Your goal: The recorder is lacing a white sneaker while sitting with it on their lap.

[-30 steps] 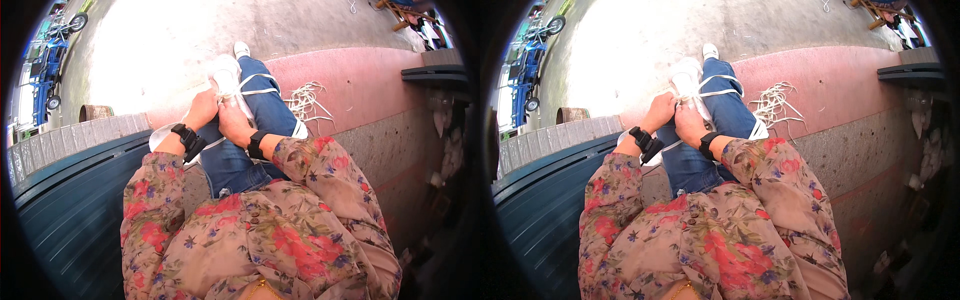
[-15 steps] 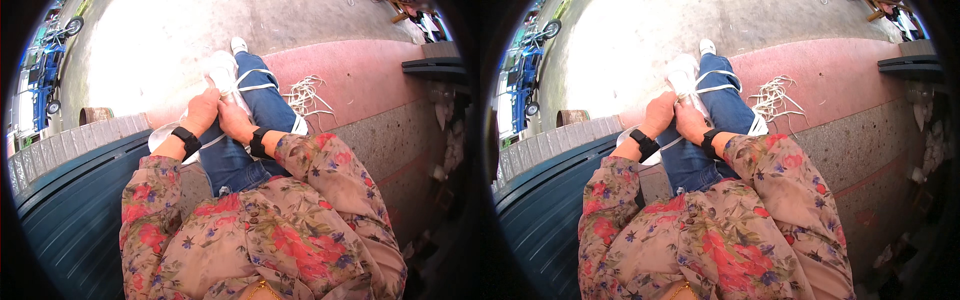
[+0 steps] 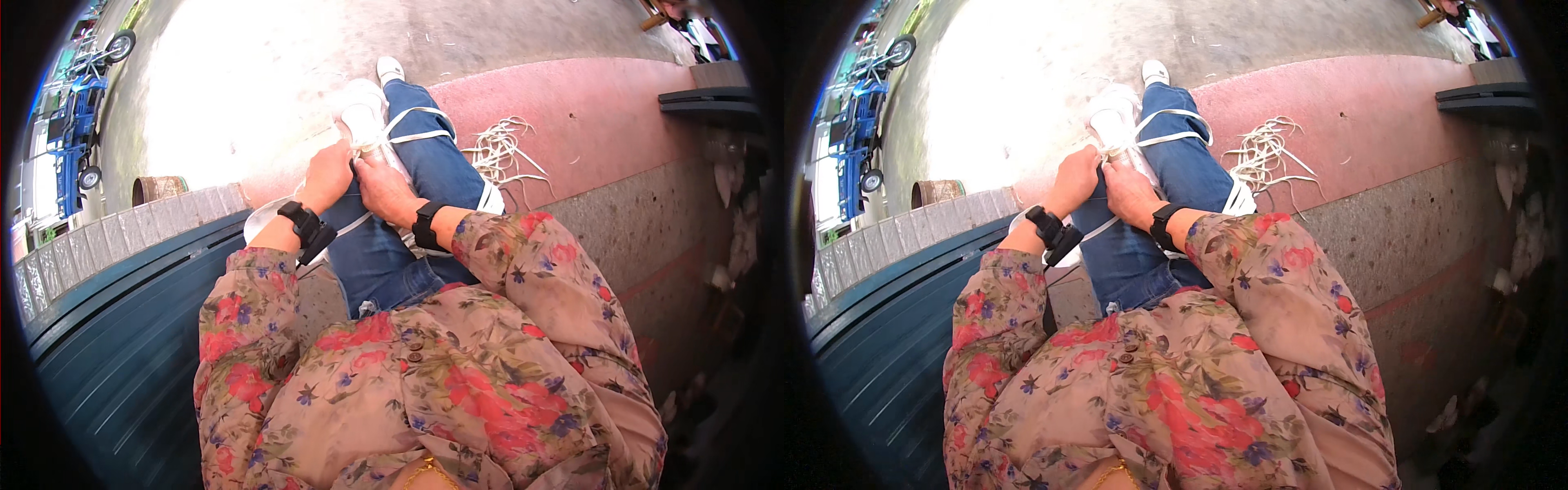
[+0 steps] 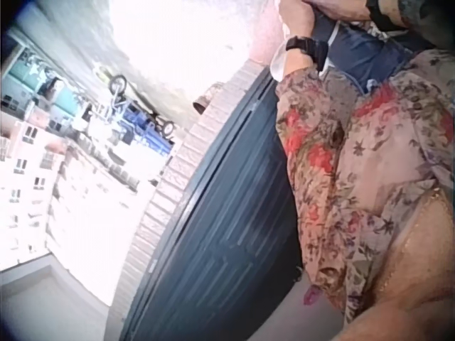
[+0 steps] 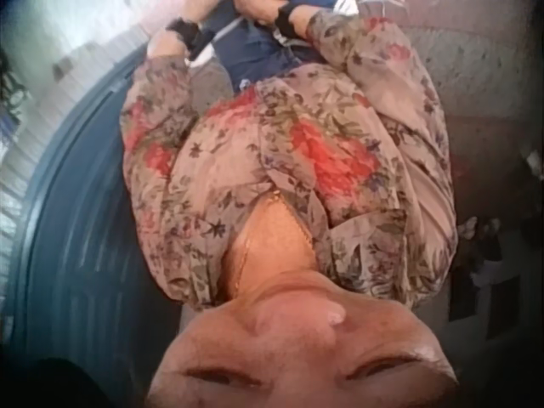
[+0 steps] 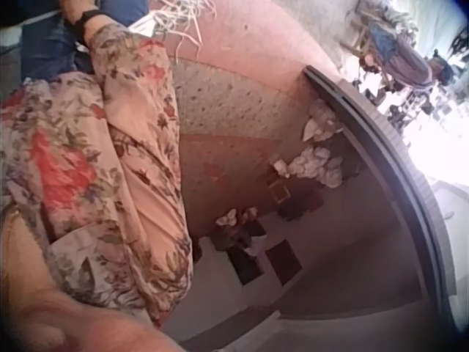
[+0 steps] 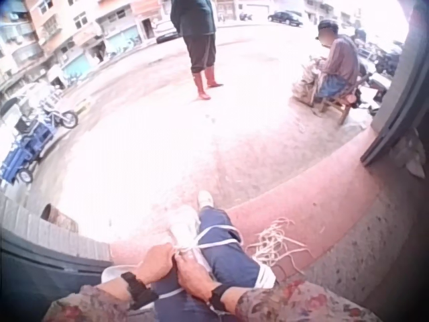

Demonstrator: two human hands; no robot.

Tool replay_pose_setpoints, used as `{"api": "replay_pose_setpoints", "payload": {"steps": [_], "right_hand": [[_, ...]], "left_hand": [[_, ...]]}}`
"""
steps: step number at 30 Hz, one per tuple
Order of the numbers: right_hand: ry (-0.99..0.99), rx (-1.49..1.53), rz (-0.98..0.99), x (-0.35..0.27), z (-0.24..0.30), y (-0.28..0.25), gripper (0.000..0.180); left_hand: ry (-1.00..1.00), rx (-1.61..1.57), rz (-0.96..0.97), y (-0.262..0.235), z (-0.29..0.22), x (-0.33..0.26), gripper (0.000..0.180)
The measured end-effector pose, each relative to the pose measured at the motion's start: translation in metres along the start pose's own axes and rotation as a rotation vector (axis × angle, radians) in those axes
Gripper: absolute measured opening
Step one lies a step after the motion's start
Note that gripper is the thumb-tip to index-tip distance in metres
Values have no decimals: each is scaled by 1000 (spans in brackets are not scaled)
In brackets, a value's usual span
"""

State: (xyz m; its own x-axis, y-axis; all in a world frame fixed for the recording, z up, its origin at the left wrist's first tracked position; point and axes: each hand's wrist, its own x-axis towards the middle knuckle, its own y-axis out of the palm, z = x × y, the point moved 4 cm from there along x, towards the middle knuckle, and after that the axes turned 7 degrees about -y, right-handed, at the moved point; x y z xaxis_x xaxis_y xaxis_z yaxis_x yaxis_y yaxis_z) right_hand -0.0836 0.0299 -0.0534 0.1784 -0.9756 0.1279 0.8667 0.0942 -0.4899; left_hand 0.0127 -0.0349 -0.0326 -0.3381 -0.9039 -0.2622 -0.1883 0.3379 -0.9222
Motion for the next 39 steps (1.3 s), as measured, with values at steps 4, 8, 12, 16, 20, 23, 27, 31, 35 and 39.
{"api": "replay_pose_setpoints", "payload": {"steps": [4, 8, 12, 16, 20, 23, 27, 31, 35, 39], "right_hand": [[34, 4, 6, 0, -1, -3, 14], [99, 51, 65, 6, 3, -2, 16], [270, 83, 82, 5, -5, 2, 17], [209, 24, 20, 5, -4, 3, 15], [172, -11, -15, 3, -6, 0, 12], [171, 6, -20, 3, -8, 3, 12], [135, 20, -47, 1, -6, 3, 13], [118, 30, -80, 2, -6, 4, 14], [120, -48, -78, 3, 2, 4, 11], [151, -105, -23, 2, -1, 3, 12]], "left_hand": [[68, 148, -33, -3, -16, -11, 11], [113, 100, -125, 3, -5, -10, 10], [-492, -511, 464, 0, -5, 4, 13], [-603, -697, 494, 9, 11, 10, 9], [130, 26, -40, 1, -8, 0, 5], [240, 254, 11, -6, -23, -7, 9], [335, 268, 14, -4, -32, -7, 9], [89, 183, 46, -2, -24, 6, 17], [-248, -220, 214, 10, 26, 10, 21], [-540, -600, 394, 0, 16, 8, 21]]}}
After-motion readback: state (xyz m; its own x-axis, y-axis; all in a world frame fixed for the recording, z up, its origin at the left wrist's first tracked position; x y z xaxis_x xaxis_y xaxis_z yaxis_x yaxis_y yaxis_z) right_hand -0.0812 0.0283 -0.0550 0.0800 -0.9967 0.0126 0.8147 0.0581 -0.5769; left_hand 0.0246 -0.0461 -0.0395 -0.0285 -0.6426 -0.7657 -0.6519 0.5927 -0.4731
